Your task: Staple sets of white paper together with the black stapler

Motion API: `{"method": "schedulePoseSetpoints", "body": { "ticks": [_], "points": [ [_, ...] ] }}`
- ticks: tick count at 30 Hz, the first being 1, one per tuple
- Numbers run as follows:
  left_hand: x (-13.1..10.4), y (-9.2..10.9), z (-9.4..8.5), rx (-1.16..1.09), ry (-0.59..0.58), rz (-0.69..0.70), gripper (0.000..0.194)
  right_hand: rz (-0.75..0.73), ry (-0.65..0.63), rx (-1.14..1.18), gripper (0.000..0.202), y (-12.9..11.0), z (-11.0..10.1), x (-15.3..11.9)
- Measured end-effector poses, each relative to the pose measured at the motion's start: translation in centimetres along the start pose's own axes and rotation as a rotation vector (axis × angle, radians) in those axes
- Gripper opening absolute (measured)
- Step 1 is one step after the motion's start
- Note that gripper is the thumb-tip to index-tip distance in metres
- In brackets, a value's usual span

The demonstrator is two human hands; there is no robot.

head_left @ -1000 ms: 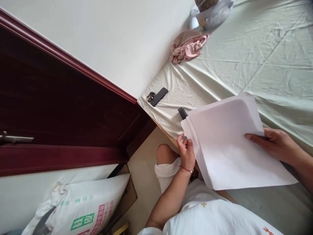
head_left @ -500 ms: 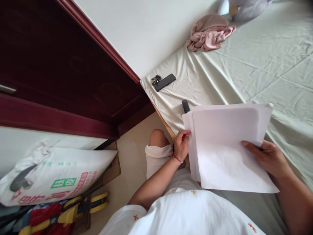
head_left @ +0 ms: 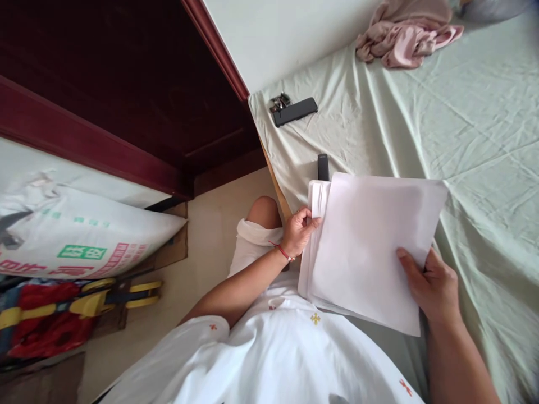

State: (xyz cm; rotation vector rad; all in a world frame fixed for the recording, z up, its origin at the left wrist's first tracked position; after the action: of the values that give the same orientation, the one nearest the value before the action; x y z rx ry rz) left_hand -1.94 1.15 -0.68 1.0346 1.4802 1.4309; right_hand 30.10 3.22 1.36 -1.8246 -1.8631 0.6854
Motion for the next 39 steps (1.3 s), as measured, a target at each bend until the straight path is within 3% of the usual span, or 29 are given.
{"method": "schedulePoseSetpoints", "body": {
  "ticks": [4, 11, 17, 20, 26, 33, 39],
  "points": [
    [-0.1, 0.1, 0.2, -0.014, 0.047, -0.003, 0.043, 0.053, 0.014, 0.053, 0.037, 0.4, 0.0, -0.2],
    [-0.2, 1.4, 0.4, 0.012, 0.029, 0.078, 0.042, 0.107, 0.007, 0.038, 0.038, 0.3, -0.5, -0.2],
    [-0.1, 1.3, 0.1, 0.008, 0.073, 0.105, 0.042, 0.156, 0.083, 0.164, 0.039, 0.5, -0.5, -0.4],
    [-0.1, 1.3, 0.3, -0.047, 0.077, 0.110, 0.043, 0.138, 0.059, 0.252, 0.035, 1.0, -0.2, -0.4],
    [-0.2, 1.1, 0.5, -0.113, 0.074, 0.054, 0.049, 0.081, -0.009, 0.203, 0.037, 1.4, 0.0, -0.3],
    [-0.2, 0.6, 0.3, -0.191, 0.071, -0.003, 0.055, 0.085, 0.026, 0.249, 0.040, 1.2, 0.0, -0.3],
    [-0.3, 1.4, 0.6, -0.122, 0.001, 0.006, 0.044, 0.075, 0.058, 0.298, 0.043, 1.9, 0.4, -0.2]
  ]
}}
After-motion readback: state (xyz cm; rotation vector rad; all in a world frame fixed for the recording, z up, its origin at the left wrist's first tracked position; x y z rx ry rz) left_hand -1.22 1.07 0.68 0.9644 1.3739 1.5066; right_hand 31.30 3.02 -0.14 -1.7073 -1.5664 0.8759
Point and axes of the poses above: each hand's wrist, its own x-axis towards the middle knuckle, its own z-axis out of the palm, y = z × x, the point moved 4 cm from there along x, towards the middle knuckle, and after that the axes turned 10 degrees about -x, right-handed, at the moved point
